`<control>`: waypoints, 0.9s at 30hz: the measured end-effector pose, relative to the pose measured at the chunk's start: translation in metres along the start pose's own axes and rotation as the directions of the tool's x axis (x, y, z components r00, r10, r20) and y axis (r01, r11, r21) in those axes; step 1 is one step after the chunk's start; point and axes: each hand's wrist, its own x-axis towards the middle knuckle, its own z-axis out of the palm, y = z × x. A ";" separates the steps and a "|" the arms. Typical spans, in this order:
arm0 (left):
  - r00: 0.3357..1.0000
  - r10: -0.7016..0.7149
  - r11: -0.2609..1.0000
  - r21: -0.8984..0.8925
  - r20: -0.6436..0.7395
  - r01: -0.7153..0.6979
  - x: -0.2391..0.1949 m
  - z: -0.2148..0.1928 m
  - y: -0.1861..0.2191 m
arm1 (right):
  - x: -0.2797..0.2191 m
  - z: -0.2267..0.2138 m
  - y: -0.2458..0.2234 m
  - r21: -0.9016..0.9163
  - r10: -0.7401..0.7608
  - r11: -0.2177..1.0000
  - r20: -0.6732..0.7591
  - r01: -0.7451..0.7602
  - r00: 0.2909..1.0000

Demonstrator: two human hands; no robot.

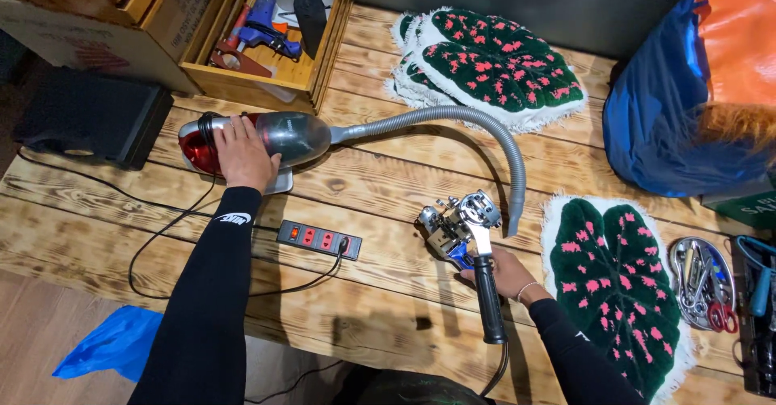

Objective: Repairing and cleaning a small handheld vacuum cleaner and a rug-tufting gun at a workbench.

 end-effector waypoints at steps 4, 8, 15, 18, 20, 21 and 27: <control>0.999 -0.030 0.997 0.073 0.037 0.027 -0.007 -0.017 -0.006 | 0.001 0.018 0.002 -0.112 -0.049 0.993 -0.098 0.038 0.994; 1.000 -0.003 0.999 -0.034 -0.025 0.002 -0.010 -0.003 -0.012 | 0.001 0.032 -0.003 -0.217 -0.012 0.975 -0.224 -0.038 0.974; 0.996 0.057 0.998 0.007 -0.076 -0.056 -0.013 0.000 -0.015 | -0.005 0.042 -0.026 -0.269 0.097 0.946 -0.303 -0.183 0.948; 0.995 0.096 0.985 0.147 -0.004 -0.095 -0.016 -0.001 -0.015 | 0.006 0.048 0.001 -0.277 0.064 0.948 -0.323 -0.159 0.944; 0.994 0.112 0.985 0.135 0.000 -0.111 -0.017 -0.003 -0.017 | 0.007 0.054 0.009 -0.271 0.058 0.950 -0.337 -0.156 0.940; 0.992 0.123 0.985 0.123 0.004 -0.122 -0.017 -0.004 -0.017 | 0.008 0.056 0.012 -0.270 0.047 0.951 -0.349 -0.149 0.936; 0.958 0.153 0.913 -0.336 -0.241 -0.230 -0.048 -0.025 0.006 | -0.006 0.059 -0.005 -0.214 0.021 0.971 -0.357 -0.104 0.934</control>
